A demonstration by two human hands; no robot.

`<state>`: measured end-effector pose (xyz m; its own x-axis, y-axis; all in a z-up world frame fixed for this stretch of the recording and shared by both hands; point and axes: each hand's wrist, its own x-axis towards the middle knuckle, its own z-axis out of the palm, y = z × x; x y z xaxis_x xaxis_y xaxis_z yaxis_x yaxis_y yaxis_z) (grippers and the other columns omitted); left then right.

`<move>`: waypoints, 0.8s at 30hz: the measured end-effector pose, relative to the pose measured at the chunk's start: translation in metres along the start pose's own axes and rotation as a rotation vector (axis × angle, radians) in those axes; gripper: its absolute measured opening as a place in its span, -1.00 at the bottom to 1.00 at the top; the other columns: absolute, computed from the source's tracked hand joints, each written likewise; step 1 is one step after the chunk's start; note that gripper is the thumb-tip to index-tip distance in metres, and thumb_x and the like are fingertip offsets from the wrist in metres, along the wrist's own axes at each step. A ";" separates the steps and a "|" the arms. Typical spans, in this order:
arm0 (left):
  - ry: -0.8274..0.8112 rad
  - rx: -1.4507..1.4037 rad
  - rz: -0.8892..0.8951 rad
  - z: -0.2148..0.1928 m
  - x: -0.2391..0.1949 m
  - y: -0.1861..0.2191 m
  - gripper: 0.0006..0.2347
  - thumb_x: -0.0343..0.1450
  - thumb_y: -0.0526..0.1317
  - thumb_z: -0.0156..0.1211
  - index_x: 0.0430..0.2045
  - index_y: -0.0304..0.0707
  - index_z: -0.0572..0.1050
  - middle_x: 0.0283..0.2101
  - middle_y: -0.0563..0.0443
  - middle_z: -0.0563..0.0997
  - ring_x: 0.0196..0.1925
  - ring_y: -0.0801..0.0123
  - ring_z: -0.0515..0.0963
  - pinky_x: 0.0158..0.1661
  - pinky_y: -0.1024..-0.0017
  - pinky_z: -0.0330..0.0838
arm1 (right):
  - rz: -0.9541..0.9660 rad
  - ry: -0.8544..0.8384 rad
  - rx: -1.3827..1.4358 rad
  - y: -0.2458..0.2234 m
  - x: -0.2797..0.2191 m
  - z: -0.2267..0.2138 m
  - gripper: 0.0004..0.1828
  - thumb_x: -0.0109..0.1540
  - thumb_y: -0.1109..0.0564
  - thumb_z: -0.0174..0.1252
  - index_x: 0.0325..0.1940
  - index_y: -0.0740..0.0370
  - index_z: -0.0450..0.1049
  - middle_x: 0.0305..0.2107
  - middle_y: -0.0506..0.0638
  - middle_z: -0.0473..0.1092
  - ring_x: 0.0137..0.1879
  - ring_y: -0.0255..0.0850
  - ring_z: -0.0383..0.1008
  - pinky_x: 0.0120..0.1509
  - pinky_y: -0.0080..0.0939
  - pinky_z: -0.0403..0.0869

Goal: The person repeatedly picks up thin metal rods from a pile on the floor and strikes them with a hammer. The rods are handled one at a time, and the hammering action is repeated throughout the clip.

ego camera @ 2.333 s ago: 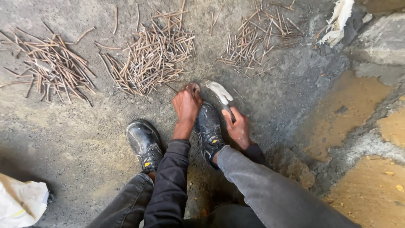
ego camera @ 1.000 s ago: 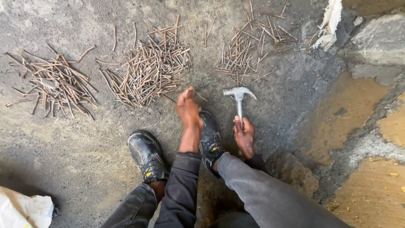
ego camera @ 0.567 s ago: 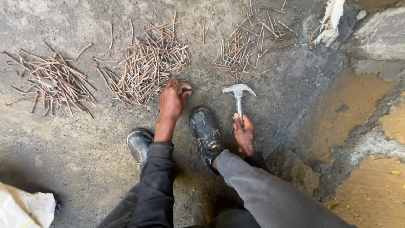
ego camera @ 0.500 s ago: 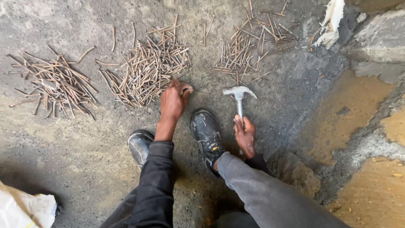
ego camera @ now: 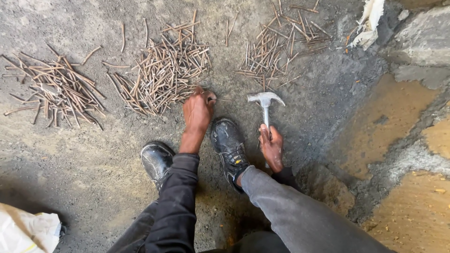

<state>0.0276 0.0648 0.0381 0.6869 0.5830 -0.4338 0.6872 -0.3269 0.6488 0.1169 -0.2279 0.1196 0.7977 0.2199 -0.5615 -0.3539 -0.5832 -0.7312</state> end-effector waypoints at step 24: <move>0.236 -0.143 -0.045 0.064 -0.037 -0.012 -0.89 0.62 -0.15 0.42 -0.15 -0.13 0.66 -0.04 -0.12 0.57 0.05 -0.33 0.72 0.04 -0.19 0.68 | -0.278 0.055 -0.296 -0.047 -0.021 0.001 -0.79 0.58 -0.03 0.43 0.11 0.14 0.77 -0.49 0.21 0.58 -0.35 -0.25 0.56 -0.26 -0.07 0.57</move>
<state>0.0089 -0.0005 0.0068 0.5709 0.7572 -0.3174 0.6640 -0.1984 0.7209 0.1162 -0.2042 0.1648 0.8709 0.3632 -0.3311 0.0279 -0.7092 -0.7045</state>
